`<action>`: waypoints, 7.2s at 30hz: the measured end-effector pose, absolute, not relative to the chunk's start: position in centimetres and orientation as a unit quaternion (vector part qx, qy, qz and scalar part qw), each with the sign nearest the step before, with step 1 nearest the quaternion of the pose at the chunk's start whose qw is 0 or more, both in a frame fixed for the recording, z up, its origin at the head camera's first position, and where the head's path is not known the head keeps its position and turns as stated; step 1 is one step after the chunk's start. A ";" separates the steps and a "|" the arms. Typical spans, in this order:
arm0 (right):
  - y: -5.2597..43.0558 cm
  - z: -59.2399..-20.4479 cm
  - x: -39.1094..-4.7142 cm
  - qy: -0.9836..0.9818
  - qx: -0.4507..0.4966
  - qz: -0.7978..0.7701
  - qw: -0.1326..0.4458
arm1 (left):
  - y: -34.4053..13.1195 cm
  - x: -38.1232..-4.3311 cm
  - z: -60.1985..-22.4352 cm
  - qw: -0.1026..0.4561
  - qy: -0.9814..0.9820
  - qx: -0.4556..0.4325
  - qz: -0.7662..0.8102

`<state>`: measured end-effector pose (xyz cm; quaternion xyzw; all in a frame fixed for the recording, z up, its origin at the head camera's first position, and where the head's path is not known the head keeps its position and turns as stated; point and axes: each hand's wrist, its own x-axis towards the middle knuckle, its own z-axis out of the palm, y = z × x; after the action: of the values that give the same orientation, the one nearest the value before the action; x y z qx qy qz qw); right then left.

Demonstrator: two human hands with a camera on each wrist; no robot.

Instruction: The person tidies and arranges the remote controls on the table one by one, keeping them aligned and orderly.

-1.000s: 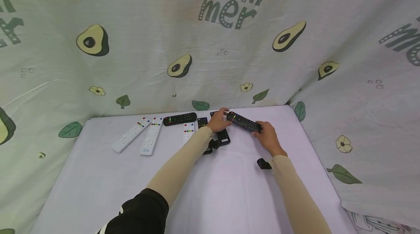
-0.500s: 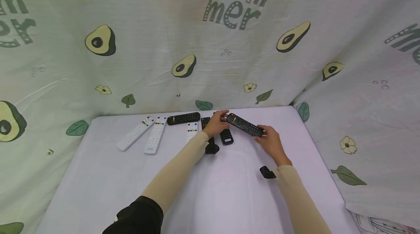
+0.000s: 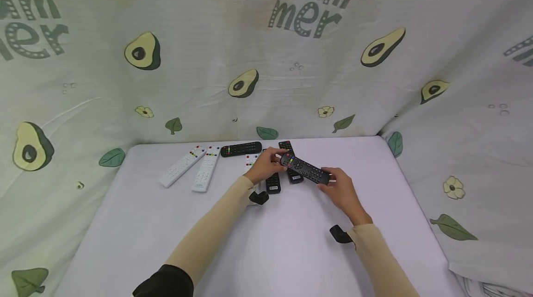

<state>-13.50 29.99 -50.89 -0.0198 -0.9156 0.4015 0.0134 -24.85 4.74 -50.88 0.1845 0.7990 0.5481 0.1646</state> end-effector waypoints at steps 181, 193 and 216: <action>21.9 -54.5 -14.8 -0.837 -0.147 0.523 0.058 | -0.9 -25.0 -50.3 0.141 0.867 0.246 0.411; 21.6 -55.4 -16.5 -0.856 -0.146 0.493 0.062 | 2.0 -26.5 -50.8 0.142 0.857 0.221 0.443; 19.9 -55.9 -18.3 -0.891 -0.136 0.427 0.073 | 5.4 -27.8 -53.1 0.169 0.842 0.165 0.484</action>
<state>-18.28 19.87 -55.94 -0.1362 -0.8909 0.4271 0.0727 -27.84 5.39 -53.13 0.1652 0.8424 0.4842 0.1694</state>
